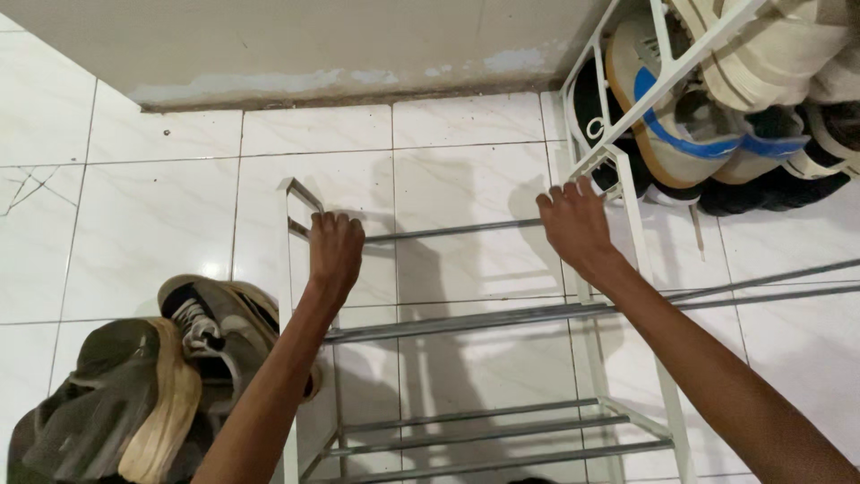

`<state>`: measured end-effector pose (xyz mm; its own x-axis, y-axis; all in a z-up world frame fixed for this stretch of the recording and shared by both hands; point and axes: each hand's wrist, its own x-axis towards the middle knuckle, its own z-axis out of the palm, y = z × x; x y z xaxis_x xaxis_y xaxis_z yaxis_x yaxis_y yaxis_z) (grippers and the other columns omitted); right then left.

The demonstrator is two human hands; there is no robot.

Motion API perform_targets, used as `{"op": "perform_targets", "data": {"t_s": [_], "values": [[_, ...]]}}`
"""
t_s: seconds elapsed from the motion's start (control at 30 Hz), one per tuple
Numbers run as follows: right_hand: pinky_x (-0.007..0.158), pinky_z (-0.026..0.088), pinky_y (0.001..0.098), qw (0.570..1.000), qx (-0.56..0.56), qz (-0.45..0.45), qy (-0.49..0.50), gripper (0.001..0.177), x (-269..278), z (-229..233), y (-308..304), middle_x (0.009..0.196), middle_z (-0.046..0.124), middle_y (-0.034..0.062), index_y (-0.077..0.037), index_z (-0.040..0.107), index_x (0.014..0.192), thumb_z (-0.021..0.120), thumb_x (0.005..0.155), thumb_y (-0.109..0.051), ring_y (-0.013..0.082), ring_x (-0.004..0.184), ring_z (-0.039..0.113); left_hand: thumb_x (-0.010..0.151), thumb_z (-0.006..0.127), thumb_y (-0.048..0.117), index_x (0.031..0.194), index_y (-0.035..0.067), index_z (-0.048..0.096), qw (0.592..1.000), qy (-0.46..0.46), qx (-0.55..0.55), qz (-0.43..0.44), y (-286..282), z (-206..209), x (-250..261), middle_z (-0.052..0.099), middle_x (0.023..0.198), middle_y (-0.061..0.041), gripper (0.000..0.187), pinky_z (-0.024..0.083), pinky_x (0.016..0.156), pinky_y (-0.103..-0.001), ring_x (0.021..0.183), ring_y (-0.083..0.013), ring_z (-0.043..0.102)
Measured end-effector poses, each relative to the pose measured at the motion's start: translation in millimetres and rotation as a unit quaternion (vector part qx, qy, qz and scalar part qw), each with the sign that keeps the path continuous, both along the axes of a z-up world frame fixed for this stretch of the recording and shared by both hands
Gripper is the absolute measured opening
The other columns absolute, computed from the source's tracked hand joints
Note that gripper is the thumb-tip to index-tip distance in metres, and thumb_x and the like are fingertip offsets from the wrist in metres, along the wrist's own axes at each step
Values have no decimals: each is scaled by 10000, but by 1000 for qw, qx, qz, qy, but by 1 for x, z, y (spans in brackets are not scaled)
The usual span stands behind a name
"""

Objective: The person assembles a metal shoe rack by inserting horizontal metal rods into the side frames. They repeatedly pick up rods from the floor and slide them into place across the rack's width.

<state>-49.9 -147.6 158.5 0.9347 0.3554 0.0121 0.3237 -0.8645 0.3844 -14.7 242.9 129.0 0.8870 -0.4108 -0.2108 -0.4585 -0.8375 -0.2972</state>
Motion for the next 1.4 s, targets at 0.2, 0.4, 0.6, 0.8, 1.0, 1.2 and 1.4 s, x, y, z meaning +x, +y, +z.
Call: {"op": "perform_targets", "data": {"t_s": [0.2, 0.4, 0.6, 0.8, 1.0, 1.2, 1.4], "values": [[880, 443, 499, 936, 257, -164, -175, 514, -40, 54, -39, 1174, 635, 315, 140, 583, 1272, 728, 925, -209, 436, 1066, 614, 893, 686, 82, 1335, -55, 560, 959, -200, -193, 59, 26, 61, -26, 622, 1278, -247, 480, 464, 984, -519, 1190, -379, 595], [843, 521, 532, 811, 505, -283, 87, 396, -53, 36, -68, 1014, 687, 255, 22, 537, 1268, 622, 1010, -266, 467, 985, 686, 962, 682, 138, 1438, -189, 373, 891, -101, -407, 171, 77, 45, -48, 611, 1166, -367, 654, 537, 796, -532, 1011, -491, 627], [775, 498, 578, 843, 488, -224, 31, 270, -50, 13, -69, 947, 670, 289, 19, 512, 1154, 614, 1049, -208, 520, 925, 652, 1007, 612, 28, 1428, -137, 416, 858, -92, -490, 124, 88, -2, -40, 674, 919, -323, 492, 527, 673, -533, 817, -503, 663], [761, 488, 587, 839, 483, -244, 57, 276, -42, 22, -66, 892, 665, 294, 30, 490, 1158, 599, 1054, -201, 515, 880, 664, 965, 620, 11, 1402, -106, 431, 851, -71, -510, 108, 88, 10, -42, 668, 790, -293, 490, 504, 575, -520, 701, -500, 662], [760, 509, 527, 828, 494, -242, 108, 289, -40, 38, -61, 883, 680, 267, 5, 507, 1203, 592, 1040, -218, 446, 870, 691, 947, 631, 1, 1415, -83, 437, 841, -42, -524, 131, 86, 17, -44, 663, 751, -290, 513, 504, 557, -514, 677, -491, 673], [798, 510, 547, 801, 502, -277, 169, 334, -45, 53, -54, 964, 682, 298, -19, 506, 1298, 552, 1040, -226, 466, 914, 705, 947, 610, -12, 1422, -102, 423, 846, -56, -518, 114, 88, 13, -42, 674, 773, -293, 518, 504, 560, -520, 684, -494, 668], [830, 489, 590, 854, 466, -201, 116, 367, -38, 33, -65, 1043, 640, 343, 38, 449, 1339, 563, 1070, -183, 557, 1001, 627, 928, 622, -1, 1429, -131, 403, 868, -40, -482, 113, 88, 16, -41, 672, 777, -307, 561, 523, 590, -524, 689, -498, 667]]}}
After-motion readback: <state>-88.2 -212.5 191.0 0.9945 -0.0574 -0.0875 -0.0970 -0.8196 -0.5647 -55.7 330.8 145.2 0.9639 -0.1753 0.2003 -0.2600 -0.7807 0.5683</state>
